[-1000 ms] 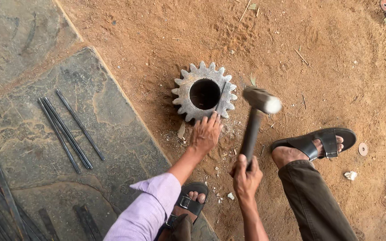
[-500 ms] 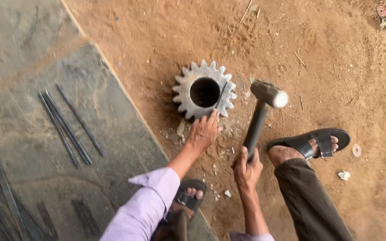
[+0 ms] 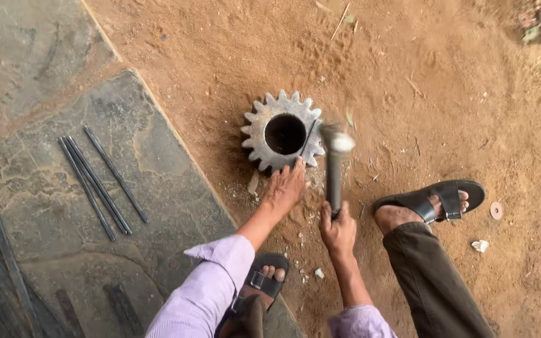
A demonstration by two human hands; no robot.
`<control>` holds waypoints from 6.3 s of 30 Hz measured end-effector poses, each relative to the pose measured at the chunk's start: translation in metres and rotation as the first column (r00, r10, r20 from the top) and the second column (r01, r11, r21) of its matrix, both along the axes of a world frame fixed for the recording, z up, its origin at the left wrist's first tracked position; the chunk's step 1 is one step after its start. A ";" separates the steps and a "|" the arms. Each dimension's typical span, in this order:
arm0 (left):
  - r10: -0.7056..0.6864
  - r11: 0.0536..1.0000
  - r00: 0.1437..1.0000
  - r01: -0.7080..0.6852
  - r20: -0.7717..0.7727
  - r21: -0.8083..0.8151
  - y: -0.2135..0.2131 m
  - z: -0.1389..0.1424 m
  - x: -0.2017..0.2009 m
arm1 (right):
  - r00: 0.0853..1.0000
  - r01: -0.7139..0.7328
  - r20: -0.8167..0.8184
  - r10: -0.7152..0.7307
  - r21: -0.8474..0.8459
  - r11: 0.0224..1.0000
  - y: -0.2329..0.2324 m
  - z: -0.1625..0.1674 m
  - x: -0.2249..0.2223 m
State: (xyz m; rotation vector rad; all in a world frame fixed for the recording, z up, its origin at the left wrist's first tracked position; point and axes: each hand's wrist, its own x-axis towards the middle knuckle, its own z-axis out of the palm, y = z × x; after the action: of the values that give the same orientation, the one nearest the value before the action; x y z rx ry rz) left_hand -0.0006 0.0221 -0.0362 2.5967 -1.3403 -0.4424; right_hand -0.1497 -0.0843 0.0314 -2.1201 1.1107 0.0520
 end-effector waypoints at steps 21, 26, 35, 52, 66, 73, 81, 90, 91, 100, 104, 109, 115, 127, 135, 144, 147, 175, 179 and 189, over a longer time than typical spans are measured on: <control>0.035 0.976 0.969 0.019 0.243 -0.216 0.007 -0.007 0.002 | 0.959 -0.168 -0.261 0.110 -0.212 0.963 -0.019 -0.049 -0.031; 0.030 0.963 0.977 0.029 0.211 -0.270 0.009 -0.013 0.014 | 0.963 0.137 -0.251 -0.098 0.144 0.980 0.015 -0.053 -0.026; 0.499 0.554 0.675 -0.730 -0.543 -0.399 -0.009 0.029 -0.004 | 0.966 0.253 -0.121 -0.228 0.275 0.927 0.022 -0.035 -0.025; 0.253 0.152 -0.326 -0.916 -0.911 0.371 -0.001 0.048 -0.020 | 0.945 0.318 -0.030 -0.325 0.309 0.896 0.032 -0.027 -0.026; 0.376 0.299 -0.160 -0.912 -0.913 0.282 -0.020 0.021 -0.026 | 0.988 -0.068 -0.145 0.046 -0.149 0.986 0.012 -0.001 -0.015; 0.447 0.316 -0.118 -0.907 -0.887 0.280 -0.016 0.023 -0.029 | 0.969 0.135 0.195 -0.150 0.087 0.987 0.010 0.000 -0.022; 0.466 0.253 -0.186 -0.909 -0.865 0.332 -0.008 0.036 -0.027 | 0.995 0.094 -0.044 -0.094 -0.008 0.996 -0.003 -0.009 -0.008; 0.387 0.206 -0.219 -0.926 -0.896 0.315 0.003 0.041 -0.028 | 0.979 -0.001 -0.204 0.000 -0.005 1.000 -0.022 -0.032 0.003; 0.331 0.201 -0.244 -0.926 -0.912 0.320 0.005 0.042 -0.029 | 0.974 -0.030 -0.226 0.023 -0.026 0.999 -0.024 -0.034 0.001; -0.333 0.379 -0.396 -0.887 -0.856 0.263 -0.007 0.054 -0.014 | 0.966 0.230 -0.174 -0.193 0.227 0.946 0.015 -0.036 -0.015; -0.559 0.430 -0.508 -0.853 -0.655 0.295 -0.027 0.052 -0.005 | 0.961 0.274 -0.118 -0.250 0.287 0.918 0.016 -0.026 -0.011; -0.587 0.410 -0.535 -0.844 -0.608 0.347 -0.032 0.052 -0.009 | 0.977 0.214 -0.071 -0.203 0.229 0.949 0.015 -0.018 -0.012; -0.610 0.401 -0.505 -0.861 -0.611 0.312 -0.029 0.058 -0.007 | 0.976 0.211 -0.103 -0.192 0.223 0.952 0.015 -0.024 -0.013; -0.494 0.398 -0.489 -0.862 -0.719 0.313 -0.025 0.051 -0.005 | 0.979 0.201 -0.083 -0.187 0.220 0.954 0.011 -0.042 -0.024; -0.455 0.392 -0.497 -0.857 -0.739 0.334 -0.025 0.060 -0.001 | 0.973 0.227 -0.086 -0.212 0.242 0.943 0.015 -0.035 -0.023; -0.519 0.377 -0.485 -0.869 -0.704 0.321 -0.036 0.068 0.000 | 0.963 0.267 -0.046 -0.266 0.307 0.913 0.017 -0.024 -0.025; -0.385 0.386 -0.442 -0.874 -0.810 0.294 -0.023 0.065 -0.003 | 0.946 0.316 -0.046 -0.320 0.340 0.886 0.020 -0.019 -0.024; 0.544 0.401 0.054 -0.893 -0.838 0.203 -0.015 -0.005 -0.032 | 0.998 -0.069 -0.015 0.068 -0.162 0.984 0.005 -0.026 -0.014; 0.497 0.351 -0.014 -0.911 -0.868 0.216 -0.008 0.004 -0.032 | 0.977 0.033 -0.210 -0.023 0.044 0.998 -0.017 -0.045 -0.008; 0.563 0.537 0.741 -0.664 -0.365 -0.520 0.055 0.051 -0.033 | 0.963 0.050 -0.267 -0.031 0.066 0.997 -0.011 -0.051 -0.030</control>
State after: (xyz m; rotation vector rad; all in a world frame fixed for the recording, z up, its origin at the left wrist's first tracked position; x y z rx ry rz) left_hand -0.0336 0.0775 0.0148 2.1723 -0.3180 -0.0400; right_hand -0.1802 -0.0951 -0.0196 -2.0661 1.2863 0.3624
